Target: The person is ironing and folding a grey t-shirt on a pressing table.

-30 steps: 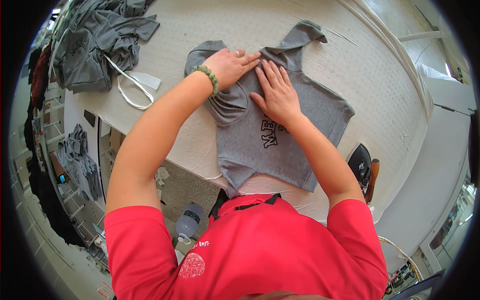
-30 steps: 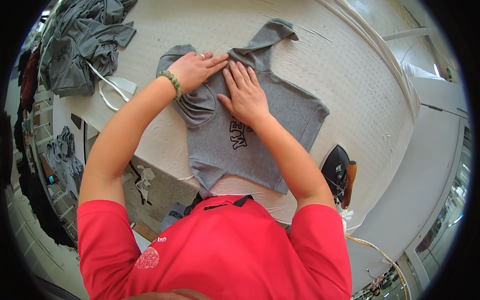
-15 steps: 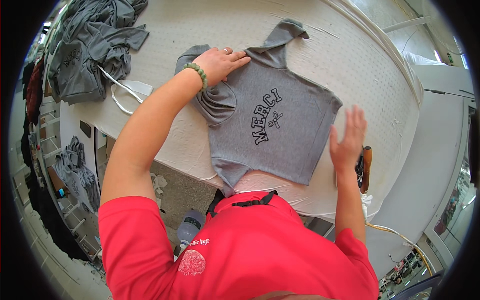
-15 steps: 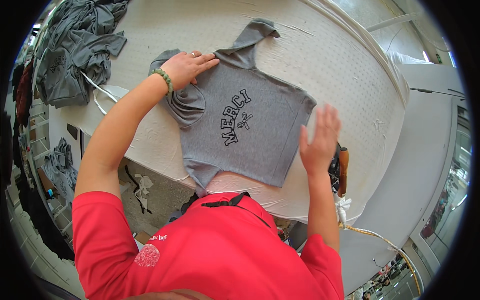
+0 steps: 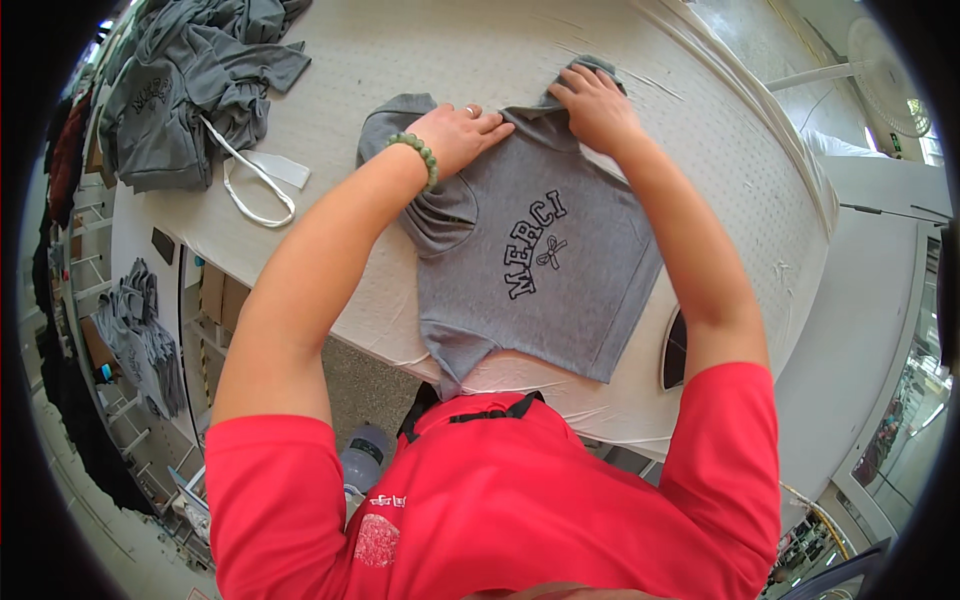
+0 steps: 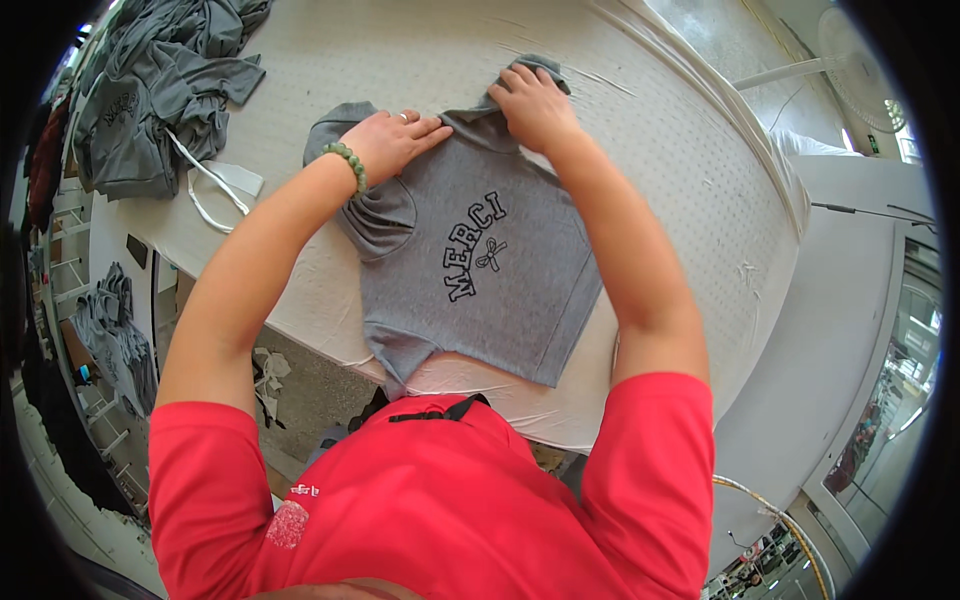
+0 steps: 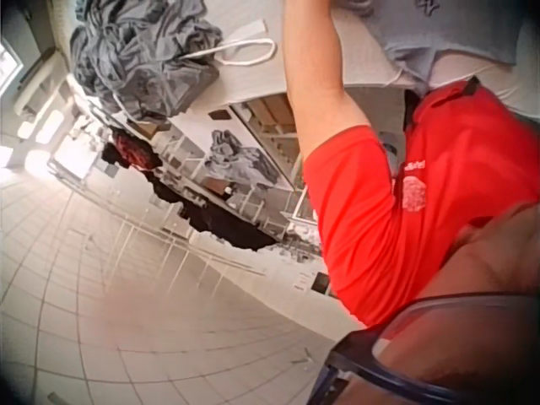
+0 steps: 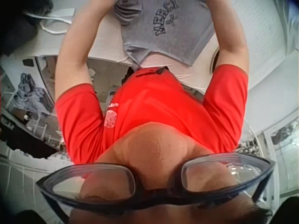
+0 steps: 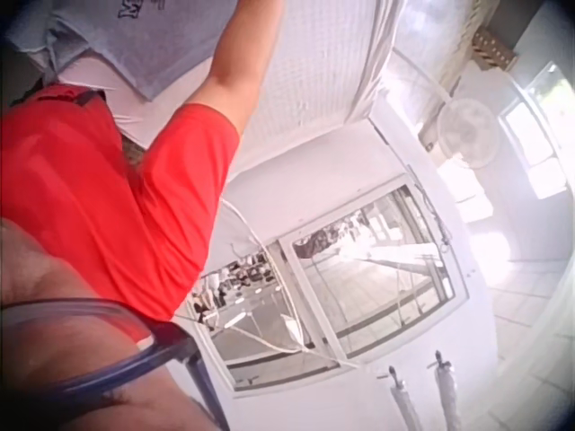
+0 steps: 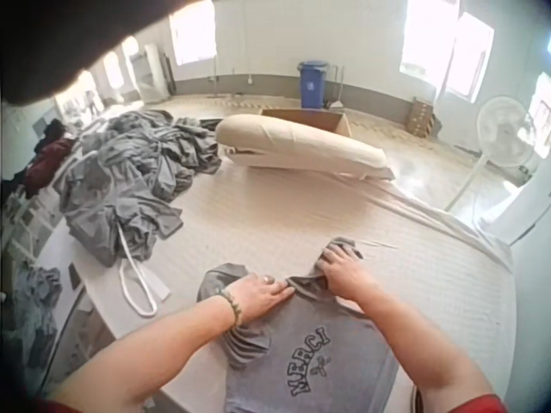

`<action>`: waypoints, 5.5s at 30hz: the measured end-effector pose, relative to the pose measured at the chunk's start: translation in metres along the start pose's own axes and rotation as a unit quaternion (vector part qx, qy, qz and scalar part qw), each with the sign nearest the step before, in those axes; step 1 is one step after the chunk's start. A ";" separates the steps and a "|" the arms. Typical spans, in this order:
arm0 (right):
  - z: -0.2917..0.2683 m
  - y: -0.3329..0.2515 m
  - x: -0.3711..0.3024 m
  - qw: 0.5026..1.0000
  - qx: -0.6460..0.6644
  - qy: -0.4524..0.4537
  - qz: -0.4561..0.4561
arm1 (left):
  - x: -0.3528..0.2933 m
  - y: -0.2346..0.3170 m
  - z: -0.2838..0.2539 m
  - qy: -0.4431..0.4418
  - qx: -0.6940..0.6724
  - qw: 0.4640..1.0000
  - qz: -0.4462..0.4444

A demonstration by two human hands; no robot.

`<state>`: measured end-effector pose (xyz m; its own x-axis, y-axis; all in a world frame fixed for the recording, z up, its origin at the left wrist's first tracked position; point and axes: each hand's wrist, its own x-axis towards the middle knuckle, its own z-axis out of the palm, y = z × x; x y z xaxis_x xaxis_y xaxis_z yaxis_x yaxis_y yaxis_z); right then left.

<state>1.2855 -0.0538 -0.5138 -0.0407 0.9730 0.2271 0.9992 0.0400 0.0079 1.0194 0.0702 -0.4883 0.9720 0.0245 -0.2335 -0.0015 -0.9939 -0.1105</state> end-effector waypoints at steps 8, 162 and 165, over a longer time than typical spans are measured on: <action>-0.031 0.027 0.115 0.920 -0.063 -0.355 0.155 | -0.007 -0.002 0.015 0.043 -0.005 0.999 -0.012; -0.113 -0.214 -0.138 0.911 0.126 -0.287 0.269 | -0.206 0.239 0.043 0.145 -0.507 0.649 -0.549; -0.107 -0.220 -0.128 0.924 0.154 -0.287 0.201 | -0.220 0.263 0.035 0.093 -0.528 0.616 -0.577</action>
<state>1.0711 -0.2119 -0.4401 0.2502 0.8804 -0.4029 0.8896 -0.3733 -0.2633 0.7968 -0.1930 -0.4995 0.1936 0.8652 -0.4625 0.7738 0.1551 0.6141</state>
